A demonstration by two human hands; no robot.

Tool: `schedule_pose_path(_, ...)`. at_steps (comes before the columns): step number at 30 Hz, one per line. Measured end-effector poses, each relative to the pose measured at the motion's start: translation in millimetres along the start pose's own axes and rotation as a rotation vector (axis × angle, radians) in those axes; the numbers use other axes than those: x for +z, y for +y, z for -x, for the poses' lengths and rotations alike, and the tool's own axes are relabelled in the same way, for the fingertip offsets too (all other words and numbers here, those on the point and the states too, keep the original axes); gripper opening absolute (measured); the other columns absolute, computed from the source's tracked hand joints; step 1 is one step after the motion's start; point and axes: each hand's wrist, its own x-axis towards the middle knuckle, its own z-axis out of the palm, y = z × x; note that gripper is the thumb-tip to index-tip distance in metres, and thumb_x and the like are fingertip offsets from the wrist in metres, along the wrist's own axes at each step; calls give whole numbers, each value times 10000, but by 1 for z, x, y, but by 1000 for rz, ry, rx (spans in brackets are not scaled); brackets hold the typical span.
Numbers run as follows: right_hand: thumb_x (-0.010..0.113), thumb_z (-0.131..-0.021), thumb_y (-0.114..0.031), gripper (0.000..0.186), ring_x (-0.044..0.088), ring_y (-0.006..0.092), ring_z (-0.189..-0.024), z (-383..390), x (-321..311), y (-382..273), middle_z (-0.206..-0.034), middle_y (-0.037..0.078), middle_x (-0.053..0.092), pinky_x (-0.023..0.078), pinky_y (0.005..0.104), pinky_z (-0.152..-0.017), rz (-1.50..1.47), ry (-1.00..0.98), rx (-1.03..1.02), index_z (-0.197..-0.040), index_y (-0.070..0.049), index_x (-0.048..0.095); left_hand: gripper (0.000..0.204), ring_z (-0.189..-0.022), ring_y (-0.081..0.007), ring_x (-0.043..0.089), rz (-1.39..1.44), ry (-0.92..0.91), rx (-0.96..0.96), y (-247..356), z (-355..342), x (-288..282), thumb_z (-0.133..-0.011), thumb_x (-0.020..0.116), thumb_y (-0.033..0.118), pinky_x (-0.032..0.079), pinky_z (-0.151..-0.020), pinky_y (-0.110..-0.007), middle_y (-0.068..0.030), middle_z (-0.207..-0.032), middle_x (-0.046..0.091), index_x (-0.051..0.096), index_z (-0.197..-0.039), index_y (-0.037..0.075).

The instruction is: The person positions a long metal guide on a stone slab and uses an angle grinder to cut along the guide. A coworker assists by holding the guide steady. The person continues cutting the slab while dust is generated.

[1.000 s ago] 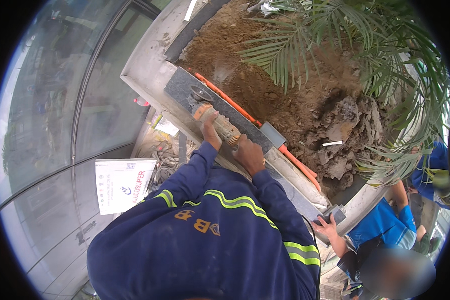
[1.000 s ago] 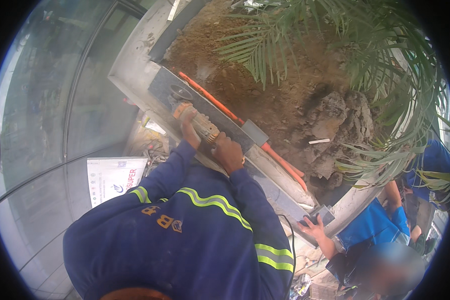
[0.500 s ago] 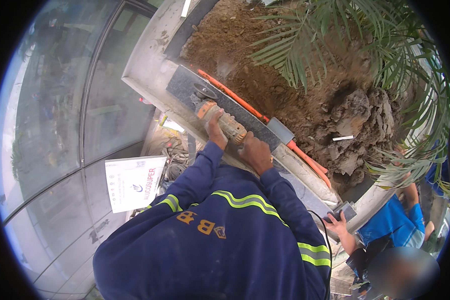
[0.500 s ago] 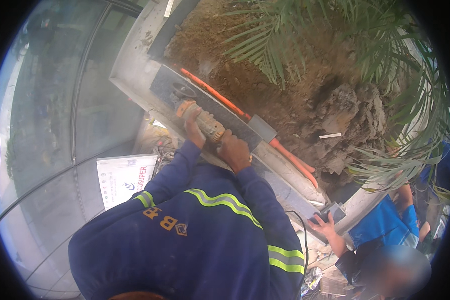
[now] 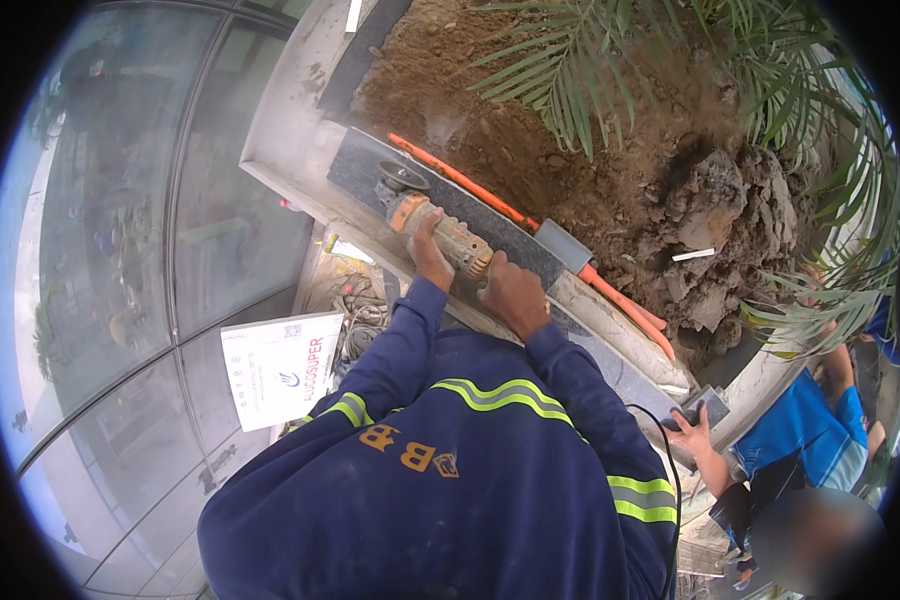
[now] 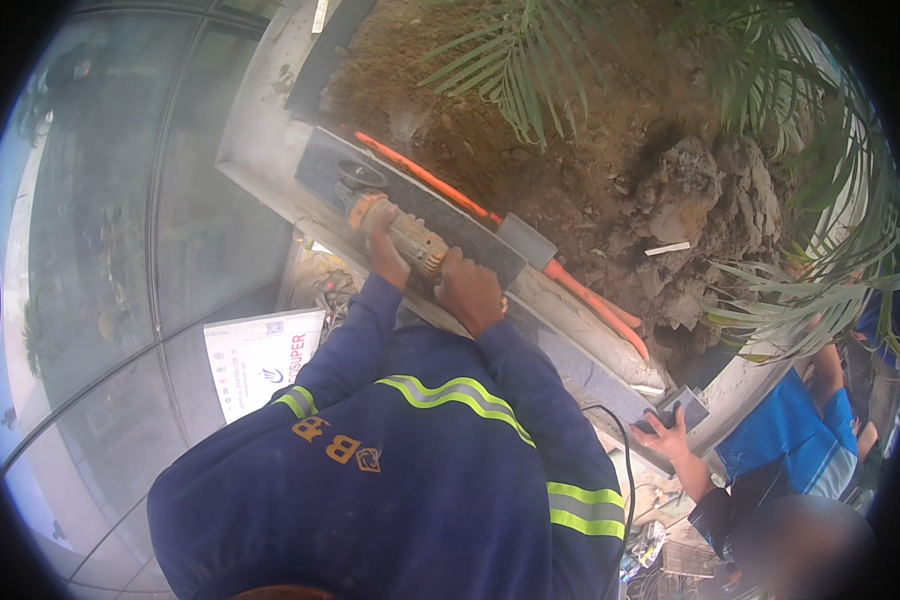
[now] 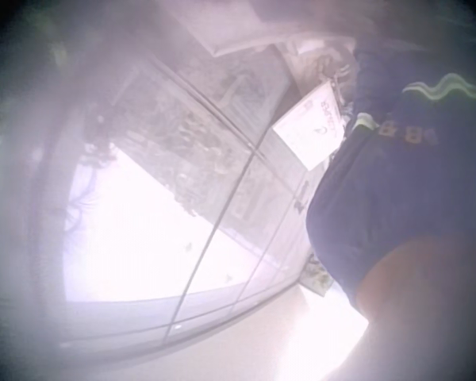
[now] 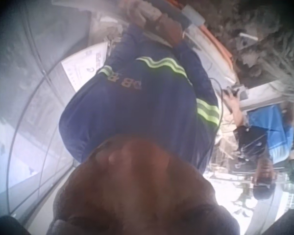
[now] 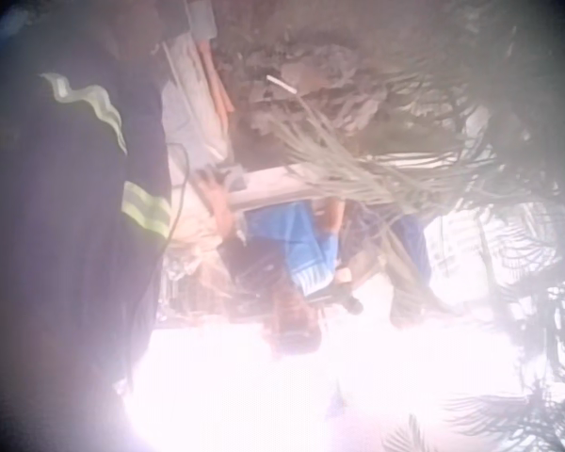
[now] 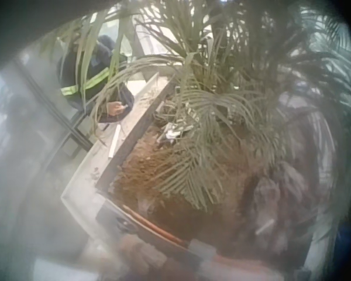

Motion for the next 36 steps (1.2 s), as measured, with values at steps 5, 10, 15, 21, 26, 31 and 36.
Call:
schedule_pose_path(5, 725, -787, -220, 307, 709, 399, -686, 7, -10, 4, -772, 220, 706, 583, 496, -645, 34, 6, -9, -944, -12, 563, 409, -903, -345, 683, 26, -8, -17, -9, 4, 1, -866, 728, 226, 565, -833, -485, -149, -989, 634, 570, -1196, 44)
schedule_pose_path(10, 752, -790, -254, 384, 719, 415, -726, 13, -14, 13, -780, 233, 713, 585, 505, -670, 25, -42, 8, -994, 5, 556, 352, -854, -329, 685, 43, 32, -25, -11, 21, 13, -852, 741, 201, 571, -790, -467, -139, -948, 635, 585, -1120, 36)
schedule_pose_path(15, 759, -786, -247, 398, 720, 418, -735, 15, -18, 16, -789, 243, 712, 582, 510, -672, 3, -83, 4, -1000, 18, 554, 268, -775, -309, 690, 82, 61, -26, -12, 30, 19, -836, 748, 171, 584, -718, -453, -129, -875, 643, 606, -1023, 41)
schedule_pose_path(21, 742, -782, -213, 337, 717, 413, -720, 14, -22, 9, -792, 237, 711, 582, 498, -661, 2, -88, -8, -966, 7, 564, 346, -863, -333, 681, 46, 24, -37, -12, 22, 11, -867, 723, 198, 575, -776, -478, -140, -957, 626, 589, -1148, 48)
schedule_pose_path(26, 741, -769, -209, 336, 714, 414, -710, 3, -12, 2, -783, 234, 709, 581, 497, -660, -36, -30, -20, -957, 7, 566, 266, -765, -315, 686, 33, 19, 19, 2, 13, 14, -839, 737, 171, 584, -704, -449, -129, -873, 639, 608, -1032, 41)
schedule_pose_path(31, 720, -773, -203, 317, 716, 410, -718, -4, -5, -1, -790, 233, 711, 578, 503, -659, -62, -30, -23, -955, 8, 568, 244, -725, -310, 686, 35, 42, 61, 8, 9, 14, -826, 746, 157, 589, -681, -441, -126, -833, 638, 608, -984, 33)
schedule_pose_path(36, 708, -780, -200, 305, 716, 412, -723, -9, 1, -4, -789, 229, 710, 575, 509, -661, -63, -10, -23, -956, 5, 568, 253, -733, -309, 689, 31, 48, 81, 12, 5, 15, -824, 752, 160, 592, -690, -441, -125, -841, 633, 605, -984, 31)
